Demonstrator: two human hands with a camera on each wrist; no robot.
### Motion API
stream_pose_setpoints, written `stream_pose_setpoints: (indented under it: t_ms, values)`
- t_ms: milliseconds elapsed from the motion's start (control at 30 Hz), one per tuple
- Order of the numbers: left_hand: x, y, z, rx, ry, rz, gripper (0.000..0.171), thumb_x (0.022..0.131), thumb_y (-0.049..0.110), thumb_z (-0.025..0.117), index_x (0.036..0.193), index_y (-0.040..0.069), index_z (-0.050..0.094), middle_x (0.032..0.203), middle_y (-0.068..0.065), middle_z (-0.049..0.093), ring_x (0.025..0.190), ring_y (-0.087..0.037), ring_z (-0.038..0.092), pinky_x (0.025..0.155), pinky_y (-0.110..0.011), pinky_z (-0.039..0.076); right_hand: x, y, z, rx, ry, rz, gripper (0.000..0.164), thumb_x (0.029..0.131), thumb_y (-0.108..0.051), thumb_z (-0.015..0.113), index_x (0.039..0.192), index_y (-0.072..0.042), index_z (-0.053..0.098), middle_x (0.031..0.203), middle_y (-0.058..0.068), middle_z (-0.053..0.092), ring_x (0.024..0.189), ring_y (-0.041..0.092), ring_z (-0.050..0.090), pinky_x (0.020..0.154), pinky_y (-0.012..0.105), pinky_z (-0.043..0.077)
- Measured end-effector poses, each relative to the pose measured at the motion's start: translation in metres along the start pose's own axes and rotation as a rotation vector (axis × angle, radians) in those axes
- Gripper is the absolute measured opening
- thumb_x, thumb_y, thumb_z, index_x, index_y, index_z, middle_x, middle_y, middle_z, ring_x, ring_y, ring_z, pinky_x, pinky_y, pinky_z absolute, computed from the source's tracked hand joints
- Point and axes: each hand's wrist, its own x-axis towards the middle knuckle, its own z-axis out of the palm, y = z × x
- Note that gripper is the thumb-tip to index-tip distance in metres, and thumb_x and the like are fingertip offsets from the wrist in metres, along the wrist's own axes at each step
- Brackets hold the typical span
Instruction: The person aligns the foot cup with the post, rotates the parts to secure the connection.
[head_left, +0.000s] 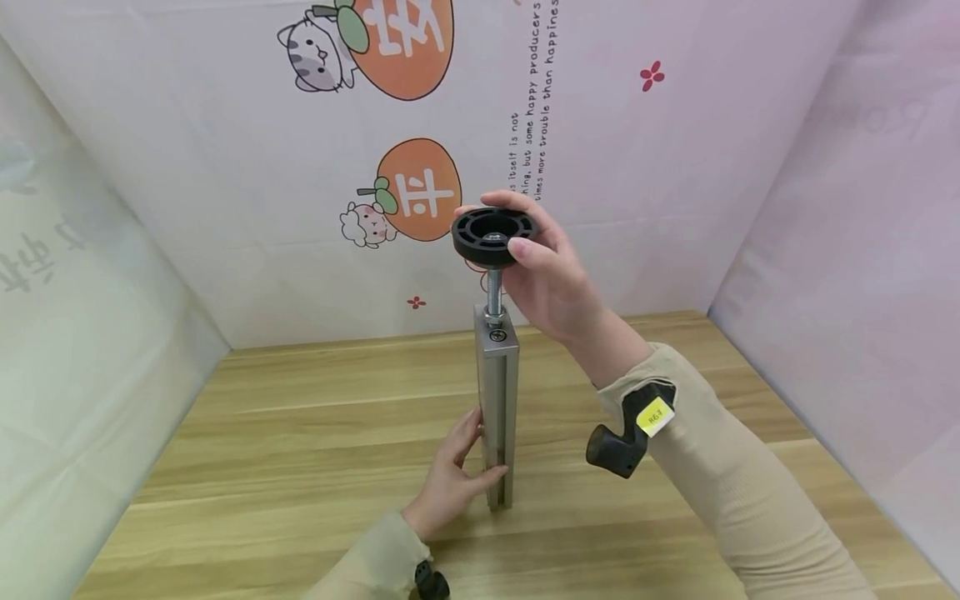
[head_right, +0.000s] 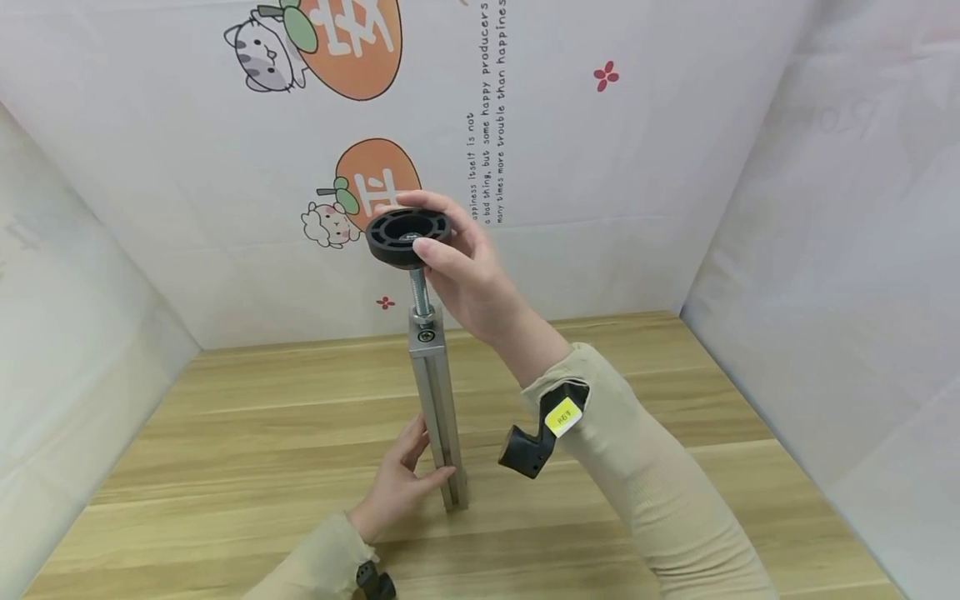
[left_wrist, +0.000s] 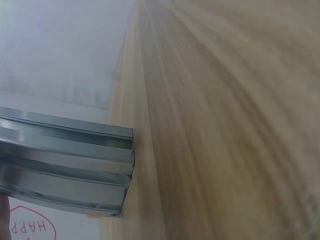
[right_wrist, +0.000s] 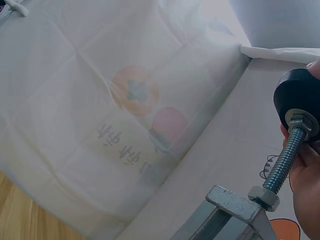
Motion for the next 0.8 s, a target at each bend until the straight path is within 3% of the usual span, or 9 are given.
stream_pose_setpoints:
  t_ms: [100, 333, 600, 800]
  values:
    - [0.0, -0.002, 0.0, -0.003, 0.003, 0.01, 0.095, 0.077, -0.011, 0.07, 0.152, 0.02, 0.02, 0.147, 0.013, 0.03, 0.125, -0.001, 0.039, 0.108, -0.02, 0.034, -0.001, -0.001, 0.0, -0.043, 0.004, -0.017, 0.031, 0.082, -0.01, 0.057, 0.114, -0.008, 0.057, 0.117, 0.015, 0.056, 0.104, 0.025, 0.052, 0.081, 0.028, 0.047]
    - [0.001, 0.0, -0.001, -0.007, 0.0, -0.016, 0.091, 0.079, -0.008, 0.071, 0.151, 0.019, 0.023, 0.141, 0.005, 0.039, 0.117, -0.004, 0.046, 0.107, -0.022, 0.035, -0.002, -0.004, 0.001, -0.099, 0.05, 0.005, 0.036, 0.082, -0.006, 0.056, 0.118, -0.005, 0.054, 0.119, 0.015, 0.055, 0.105, 0.023, 0.053, 0.084, 0.027, 0.052]
    - [0.001, -0.001, -0.002, 0.001, -0.005, -0.023, 0.09, 0.079, -0.008, 0.07, 0.151, 0.018, 0.023, 0.141, 0.003, 0.04, 0.115, -0.005, 0.047, 0.107, -0.025, 0.037, -0.002, -0.009, 0.008, -0.265, 0.119, 0.006, 0.039, 0.078, -0.001, 0.057, 0.114, -0.016, 0.054, 0.112, 0.005, 0.058, 0.097, 0.019, 0.056, 0.078, 0.025, 0.054]
    - [0.001, -0.001, -0.002, -0.009, -0.012, -0.04, 0.088, 0.08, -0.007, 0.07, 0.151, 0.018, 0.024, 0.141, 0.0, 0.04, 0.115, -0.004, 0.046, 0.107, -0.022, 0.035, 0.0, -0.013, 0.014, -0.36, 0.182, 0.054, 0.042, 0.078, 0.003, 0.058, 0.117, -0.01, 0.051, 0.112, 0.008, 0.055, 0.096, 0.02, 0.056, 0.079, 0.028, 0.056]
